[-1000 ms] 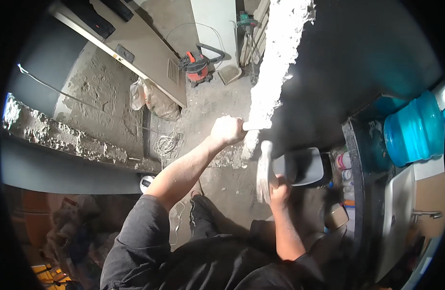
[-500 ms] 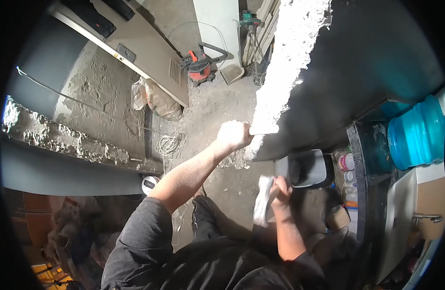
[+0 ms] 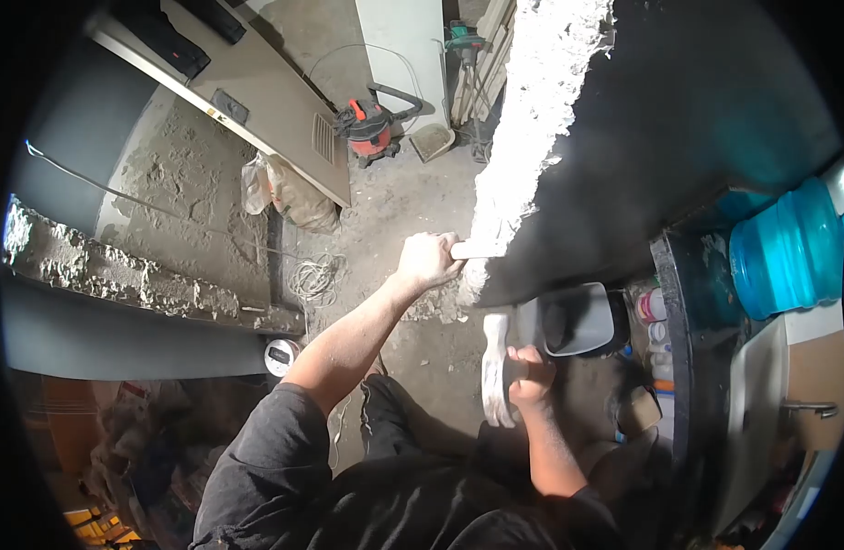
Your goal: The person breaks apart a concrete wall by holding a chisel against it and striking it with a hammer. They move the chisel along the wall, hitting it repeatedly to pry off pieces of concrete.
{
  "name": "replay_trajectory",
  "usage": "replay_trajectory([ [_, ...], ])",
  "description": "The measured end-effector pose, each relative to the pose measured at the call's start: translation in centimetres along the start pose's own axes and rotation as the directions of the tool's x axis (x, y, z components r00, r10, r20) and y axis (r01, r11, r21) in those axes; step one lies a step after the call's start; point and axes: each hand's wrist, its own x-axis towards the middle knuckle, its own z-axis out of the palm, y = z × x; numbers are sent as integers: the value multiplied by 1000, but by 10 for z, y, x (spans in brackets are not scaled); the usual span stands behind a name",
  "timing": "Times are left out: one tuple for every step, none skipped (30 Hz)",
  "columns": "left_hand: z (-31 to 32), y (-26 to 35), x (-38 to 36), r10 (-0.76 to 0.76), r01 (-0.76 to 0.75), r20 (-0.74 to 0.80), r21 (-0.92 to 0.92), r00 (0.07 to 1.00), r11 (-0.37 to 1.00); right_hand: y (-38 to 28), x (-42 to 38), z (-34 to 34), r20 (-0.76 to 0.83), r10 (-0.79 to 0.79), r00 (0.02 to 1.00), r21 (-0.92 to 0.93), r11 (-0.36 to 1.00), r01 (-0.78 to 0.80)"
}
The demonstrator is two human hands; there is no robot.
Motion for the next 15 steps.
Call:
replay_trajectory([
  [4,3,-3,24,-25,-50,-23,998,999,-1,-6,1,-49,100,994,33,995,-98],
  [6,5,-4,45,-50,-103,-43,994,998,0,-10,-1,-47,99,994,29,995,-98],
  [6,8,-3,26,-28,-75,-28,997,999,1,-12,-1,-50,123,991,64,991,-119],
  [6,10,-3,26,-29,-76,-29,997,999,1,-14,-2,-53,146,988,100,985,-141],
  [6,11,-2,13,-14,-56,-18,998,1000,2,-16,-3,-53,146,988,99,985,-140],
  [3,14,0,0,-1,-34,-7,999,1000,2,-16,-5,-52,145,988,97,985,-140],
  [0,17,0,4,-4,-35,-9,999,1000,3,-16,-7,-52,145,988,94,986,-140],
  [-5,18,-2,-13,13,-2,-31,1000,999,2,-17,-10,-51,146,988,91,986,-141],
  [-8,20,-3,-31,32,31,-51,999,998,-9,-4,-14,-60,126,990,96,988,-120],
  [-7,22,-4,-29,31,33,-52,999,998,-17,4,-16,-61,128,990,95,988,-121],
  [-5,23,-5,-39,42,49,-61,998,997,-23,11,-19,-71,93,993,70,994,-88],
  [-3,25,-5,-47,51,62,-69,997,996,-25,15,-20,-82,56,995,43,998,-52],
  [-2,26,-5,-43,47,59,-69,997,996,-22,15,-17,-74,25,997,46,999,-22],
  [0,27,-5,-72,75,73,-38,995,996,-22,16,-18,-77,23,997,43,999,-19],
  [-1,29,-4,-101,102,85,-5,991,995,-22,17,-17,-67,13,998,34,999,-11],
])
